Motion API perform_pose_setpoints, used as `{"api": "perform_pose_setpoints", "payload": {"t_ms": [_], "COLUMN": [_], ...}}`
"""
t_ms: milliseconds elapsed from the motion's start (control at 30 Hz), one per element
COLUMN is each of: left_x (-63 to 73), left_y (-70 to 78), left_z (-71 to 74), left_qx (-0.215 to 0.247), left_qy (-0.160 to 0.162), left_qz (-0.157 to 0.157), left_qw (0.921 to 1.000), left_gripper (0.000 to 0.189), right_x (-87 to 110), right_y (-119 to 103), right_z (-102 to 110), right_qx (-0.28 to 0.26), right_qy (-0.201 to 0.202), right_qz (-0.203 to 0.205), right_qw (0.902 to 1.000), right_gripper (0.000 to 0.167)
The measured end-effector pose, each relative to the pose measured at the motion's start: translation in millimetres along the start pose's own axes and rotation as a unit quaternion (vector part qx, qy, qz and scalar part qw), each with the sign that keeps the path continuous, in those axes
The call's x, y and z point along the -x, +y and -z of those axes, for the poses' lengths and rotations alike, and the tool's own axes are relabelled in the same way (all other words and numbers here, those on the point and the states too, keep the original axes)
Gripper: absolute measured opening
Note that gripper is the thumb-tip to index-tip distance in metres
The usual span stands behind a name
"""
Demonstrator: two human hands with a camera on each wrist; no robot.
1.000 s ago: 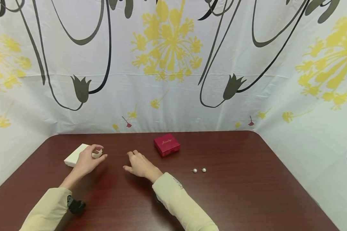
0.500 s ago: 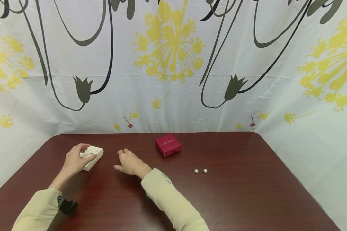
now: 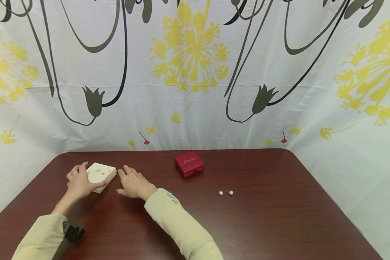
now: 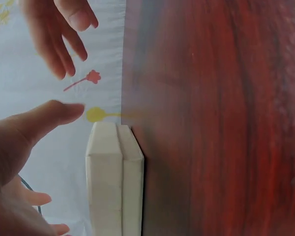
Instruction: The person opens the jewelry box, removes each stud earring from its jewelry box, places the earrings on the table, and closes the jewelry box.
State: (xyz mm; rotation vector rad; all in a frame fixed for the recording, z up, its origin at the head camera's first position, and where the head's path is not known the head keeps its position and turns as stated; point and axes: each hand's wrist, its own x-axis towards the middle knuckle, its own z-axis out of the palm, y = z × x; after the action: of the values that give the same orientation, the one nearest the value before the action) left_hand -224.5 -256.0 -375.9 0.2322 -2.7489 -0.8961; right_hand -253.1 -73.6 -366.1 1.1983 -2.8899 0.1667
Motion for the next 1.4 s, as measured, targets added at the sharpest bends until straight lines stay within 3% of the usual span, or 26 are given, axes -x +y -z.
{"api": "perform_pose_setpoints", "payload": {"t_ms": [133,267,500,700,1033,1400], "left_x": [-2.6,-4.5,-5.8,-8.6,-7.5,-3.2], "left_y": [-1.6,-3.5,-7.1,-8.1,-8.2,-2.7], "left_z": [-1.7,-3.9,-7.9,-10.6,-14.9,-18.6], "left_qx": [-0.023,-0.029,-0.045,-0.05,-0.067,-0.074], "left_qy": [-0.05,-0.074,-0.08,-0.062,-0.068,-0.088], "left_qz": [0.025,0.034,0.044,0.051,-0.003,-0.07], "left_qw": [0.9981,0.9962,0.9948,0.9955,0.9954,0.9909], "left_gripper": [0.109,0.112,0.106,0.099,0.096,0.096], "right_x": [-2.8,-4.3,-8.0,-10.7,-8.0,-7.2], "right_y": [-7.2,-11.2,-18.0,-20.8,-16.2,-10.6], "right_z": [-0.2,-1.6,-3.9,-8.2,-9.3,-10.9], "right_qx": [0.004,0.025,0.048,0.06,0.031,0.021], "right_qy": [-0.019,-0.032,-0.045,-0.041,-0.014,-0.001], "right_qz": [-0.004,0.003,0.035,0.044,0.026,0.039], "right_qw": [0.9998,0.9992,0.9972,0.9964,0.9991,0.999], "right_gripper": [0.069,0.071,0.065,0.062,0.059,0.046]}}
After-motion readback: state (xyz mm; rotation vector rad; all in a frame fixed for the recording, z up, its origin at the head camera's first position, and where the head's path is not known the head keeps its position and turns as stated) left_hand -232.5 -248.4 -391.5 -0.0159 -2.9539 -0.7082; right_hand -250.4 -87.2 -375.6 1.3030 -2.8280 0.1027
